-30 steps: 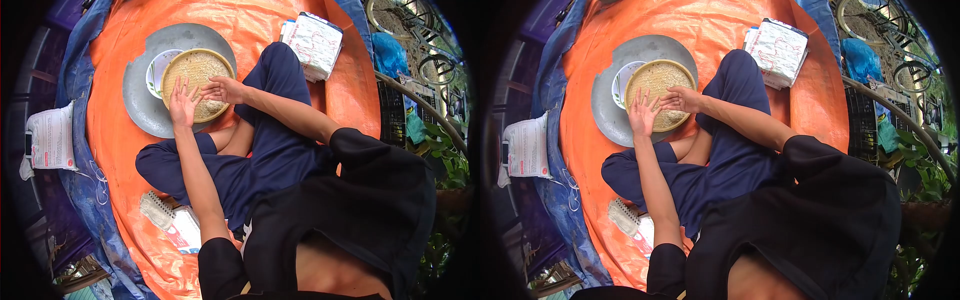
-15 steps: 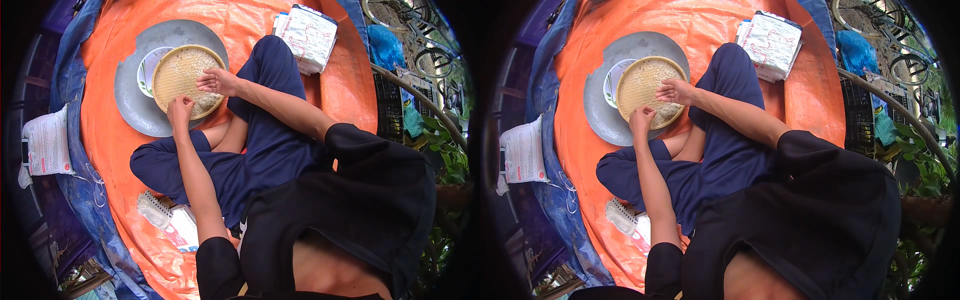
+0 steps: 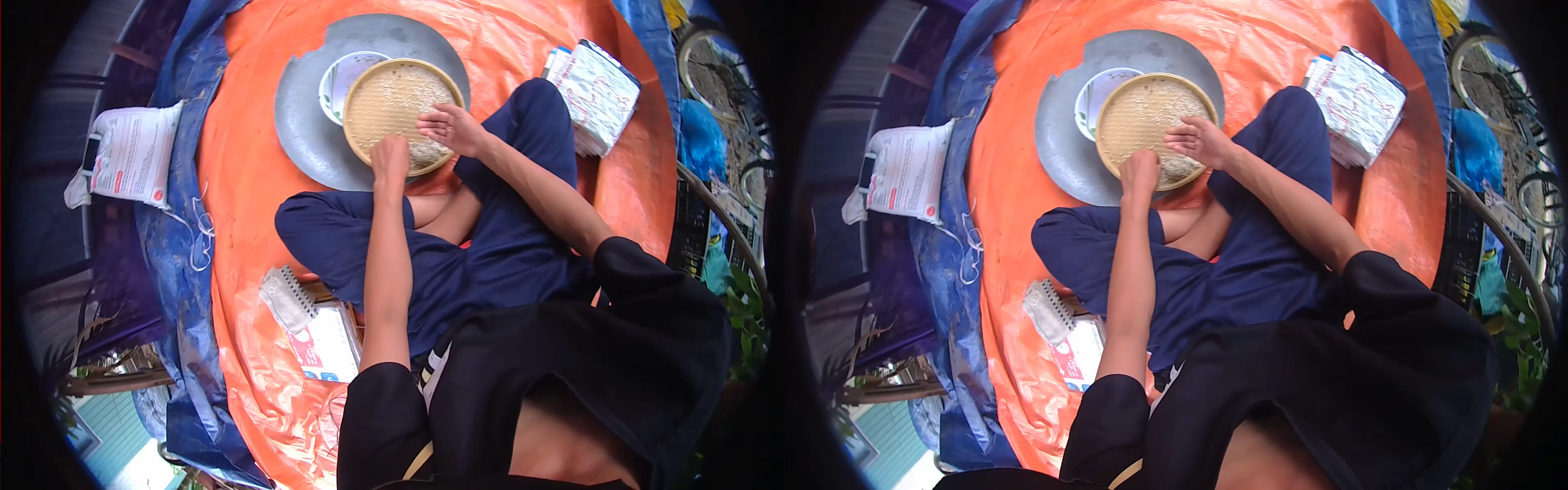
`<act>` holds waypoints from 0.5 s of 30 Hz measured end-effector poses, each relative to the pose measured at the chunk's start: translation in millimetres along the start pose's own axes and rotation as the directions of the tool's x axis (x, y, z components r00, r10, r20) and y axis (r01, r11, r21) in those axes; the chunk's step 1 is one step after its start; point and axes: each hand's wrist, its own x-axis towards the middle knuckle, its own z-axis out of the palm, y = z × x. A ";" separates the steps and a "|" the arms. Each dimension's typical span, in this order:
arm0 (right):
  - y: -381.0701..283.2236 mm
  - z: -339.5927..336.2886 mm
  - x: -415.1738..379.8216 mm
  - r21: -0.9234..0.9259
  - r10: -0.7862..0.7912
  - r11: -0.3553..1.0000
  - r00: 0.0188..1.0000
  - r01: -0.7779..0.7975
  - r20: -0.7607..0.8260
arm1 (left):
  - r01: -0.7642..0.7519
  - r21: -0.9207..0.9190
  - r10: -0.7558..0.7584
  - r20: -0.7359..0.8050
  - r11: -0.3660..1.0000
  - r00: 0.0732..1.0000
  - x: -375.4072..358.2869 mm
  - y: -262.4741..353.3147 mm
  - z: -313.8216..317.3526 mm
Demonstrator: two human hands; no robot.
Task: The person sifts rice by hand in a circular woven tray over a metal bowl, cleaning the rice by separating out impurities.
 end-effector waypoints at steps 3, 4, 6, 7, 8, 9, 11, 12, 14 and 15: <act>-1.3 -2.4 1.3 0.006 0.011 1.000 0.999 -0.012 0.036 | -0.038 0.097 0.040 -0.025 0.995 0.999 -2.9 9.1 -10.4; -1.8 -2.7 0.6 0.009 0.014 1.000 0.999 -0.015 0.037 | -0.032 0.132 0.037 -0.031 0.991 0.999 -3.5 12.5 -11.8; -2.1 -2.9 -0.5 0.008 0.009 1.000 0.999 -0.009 0.044 | -0.026 0.171 0.034 -0.047 0.985 0.998 -5.0 16.3 -13.2; -2.5 -2.5 -0.8 0.006 0.005 1.000 0.999 -0.005 0.046 | -0.034 0.173 0.041 -0.038 0.984 0.998 -5.1 16.1 -13.8; -2.9 -2.3 -1.2 0.001 0.000 1.000 0.999 0.000 0.036 | -0.043 0.174 0.049 -0.029 0.984 0.998 -5.7 16.1 -14.1; -2.8 -2.8 -1.2 0.005 0.000 1.000 0.999 0.000 0.044 | -0.052 0.174 0.056 -0.018 0.983 0.998 -6.4 15.9 -12.1; -3.3 -3.5 -0.5 0.012 -0.002 1.000 0.998 0.002 0.059 | -0.067 0.184 0.067 0.003 0.981 0.998 -7.2 15.6 -8.2; -3.7 -3.4 -0.3 0.007 -0.007 1.000 0.998 0.006 0.056 | -0.075 0.189 0.074 0.015 0.979 0.997 -7.1 15.3 -6.6; -3.1 -3.7 -0.5 -0.002 -0.012 1.000 0.999 0.012 0.048 | -0.079 0.130 0.078 0.013 0.988 0.997 -7.6 11.8 -4.0; -3.1 -3.2 -1.2 -0.002 -0.012 1.000 0.999 0.012 0.044 | -0.081 0.100 0.080 0.013 0.992 0.997 -7.8 10.4 -4.9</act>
